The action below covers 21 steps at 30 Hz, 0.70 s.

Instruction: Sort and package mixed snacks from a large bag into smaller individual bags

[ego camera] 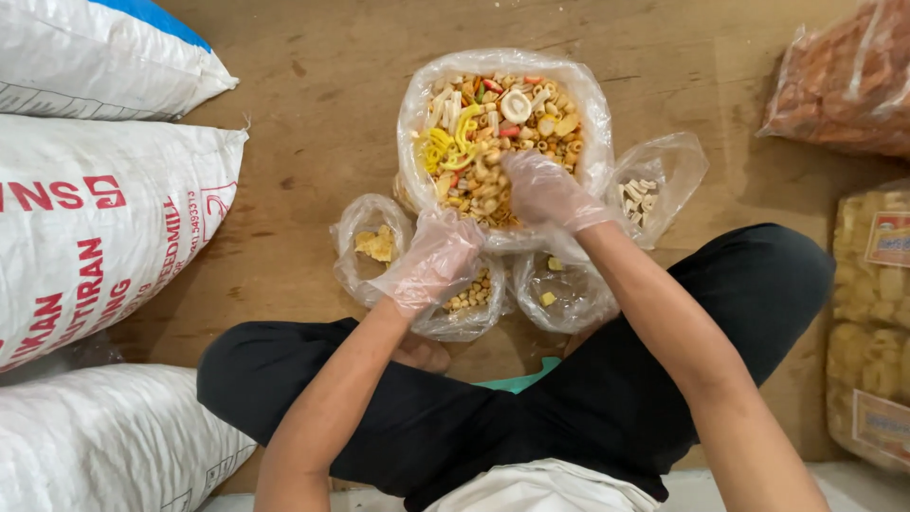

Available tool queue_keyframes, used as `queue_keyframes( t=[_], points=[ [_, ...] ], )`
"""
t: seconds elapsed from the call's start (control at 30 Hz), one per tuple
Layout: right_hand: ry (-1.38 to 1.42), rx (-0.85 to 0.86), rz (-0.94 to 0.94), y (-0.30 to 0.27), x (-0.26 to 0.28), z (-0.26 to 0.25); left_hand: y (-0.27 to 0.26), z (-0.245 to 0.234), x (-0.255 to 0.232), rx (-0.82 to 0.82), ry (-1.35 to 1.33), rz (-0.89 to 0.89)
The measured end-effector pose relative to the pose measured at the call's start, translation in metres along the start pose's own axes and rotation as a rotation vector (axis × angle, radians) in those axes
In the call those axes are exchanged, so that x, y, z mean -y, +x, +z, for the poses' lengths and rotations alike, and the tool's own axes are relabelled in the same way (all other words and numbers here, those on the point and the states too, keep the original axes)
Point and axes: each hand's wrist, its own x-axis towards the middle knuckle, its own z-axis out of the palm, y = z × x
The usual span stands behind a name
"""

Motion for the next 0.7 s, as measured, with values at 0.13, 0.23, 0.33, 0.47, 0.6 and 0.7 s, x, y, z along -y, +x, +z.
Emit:
queue_keyframes(
  t=[0.13, 0.23, 0.33, 0.47, 0.6, 0.7],
  points=[
    [0.223, 0.298, 0.183, -0.036, 0.053, -0.088, -0.013, 0.038, 0.005, -0.035, 0.321, -0.087],
    [0.232, 0.045, 0.192, -0.018, 0.023, -0.087, -0.020, 0.057, 0.008, 0.002, 0.154, -0.123],
    [0.224, -0.150, 0.179, 0.008, -0.002, -0.073, -0.021, 0.077, -0.002, 0.040, -0.067, -0.159],
    [0.322, -0.169, 0.246, 0.034, -0.005, -0.051, -0.027, 0.088, -0.002, 0.121, -0.374, -0.191],
    [0.131, -0.266, 0.006, 0.048, -0.021, -0.041, -0.013, 0.058, 0.003, -0.001, -0.104, -0.093],
    [0.254, -0.046, 0.202, 0.027, 0.010, -0.064, 0.000, 0.012, 0.007, -0.005, -0.148, -0.016]
  ],
)
